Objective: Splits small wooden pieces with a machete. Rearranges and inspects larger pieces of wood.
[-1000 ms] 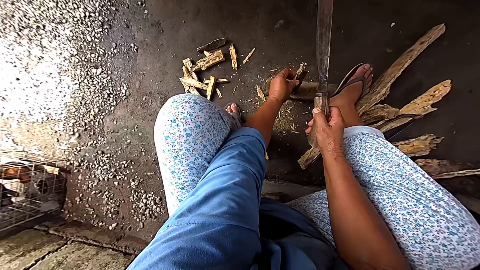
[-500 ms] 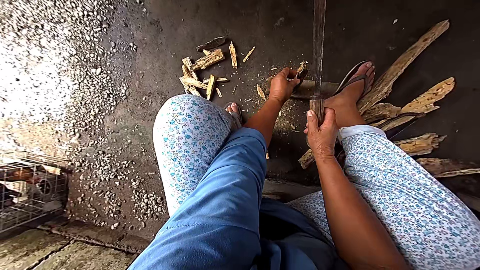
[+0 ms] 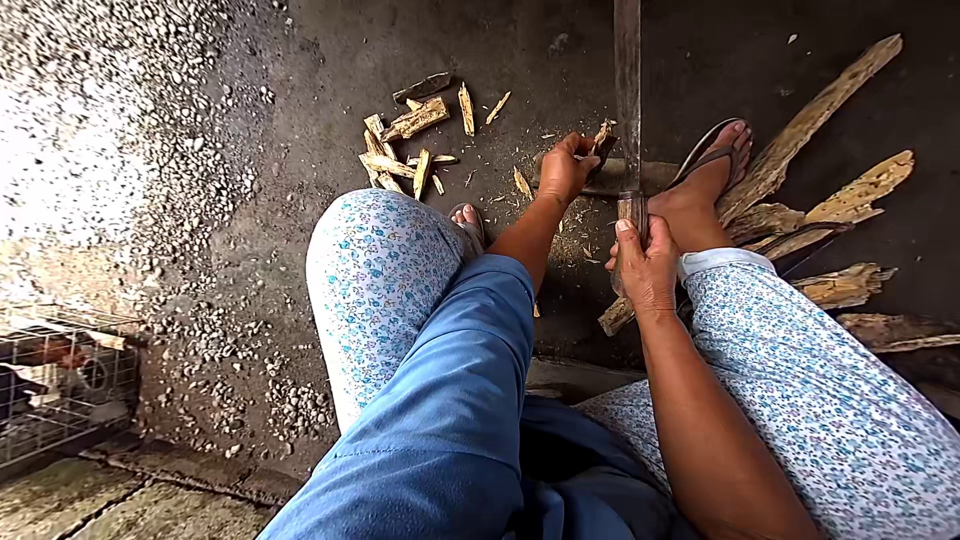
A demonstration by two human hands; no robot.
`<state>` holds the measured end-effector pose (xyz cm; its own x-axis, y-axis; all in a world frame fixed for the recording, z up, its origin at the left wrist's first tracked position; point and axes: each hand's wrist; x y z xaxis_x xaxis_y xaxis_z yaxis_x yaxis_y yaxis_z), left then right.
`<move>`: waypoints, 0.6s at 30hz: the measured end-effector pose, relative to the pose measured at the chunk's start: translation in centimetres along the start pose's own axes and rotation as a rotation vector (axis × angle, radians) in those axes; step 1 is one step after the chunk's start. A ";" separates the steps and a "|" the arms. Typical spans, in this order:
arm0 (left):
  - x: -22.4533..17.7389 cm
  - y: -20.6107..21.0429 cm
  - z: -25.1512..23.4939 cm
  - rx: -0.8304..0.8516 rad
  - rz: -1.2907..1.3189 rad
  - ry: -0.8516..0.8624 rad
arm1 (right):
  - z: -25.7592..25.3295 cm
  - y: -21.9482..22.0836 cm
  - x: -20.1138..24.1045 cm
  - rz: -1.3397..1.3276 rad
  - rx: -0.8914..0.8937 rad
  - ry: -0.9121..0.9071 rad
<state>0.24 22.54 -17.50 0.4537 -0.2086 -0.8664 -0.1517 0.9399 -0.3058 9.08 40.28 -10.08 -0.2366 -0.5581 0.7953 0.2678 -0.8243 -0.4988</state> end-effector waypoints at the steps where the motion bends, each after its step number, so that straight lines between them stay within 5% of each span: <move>1: -0.1 0.0 0.0 0.004 -0.002 -0.007 | 0.1 -0.1 0.1 0.022 -0.042 -0.055; 6: -0.2 -0.1 0.0 0.000 0.007 -0.009 | 0.0 -0.2 0.1 0.093 -0.198 -0.264; 11: 0.4 -0.1 -0.2 -0.021 0.009 0.011 | -0.6 0.1 -0.2 0.319 0.046 0.013; 18: -0.5 -0.4 0.3 -0.058 0.003 0.122 | -0.3 -0.6 -0.2 0.305 0.000 -0.043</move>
<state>0.32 22.34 -16.82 0.3435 -0.2402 -0.9079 -0.2055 0.9241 -0.3223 8.62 40.85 -10.02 -0.1057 -0.7751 0.6229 0.3207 -0.6195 -0.7165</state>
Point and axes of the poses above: each hand's wrist, its own z-axis away from the middle knuckle, its own y-axis out of the palm, x = y × z
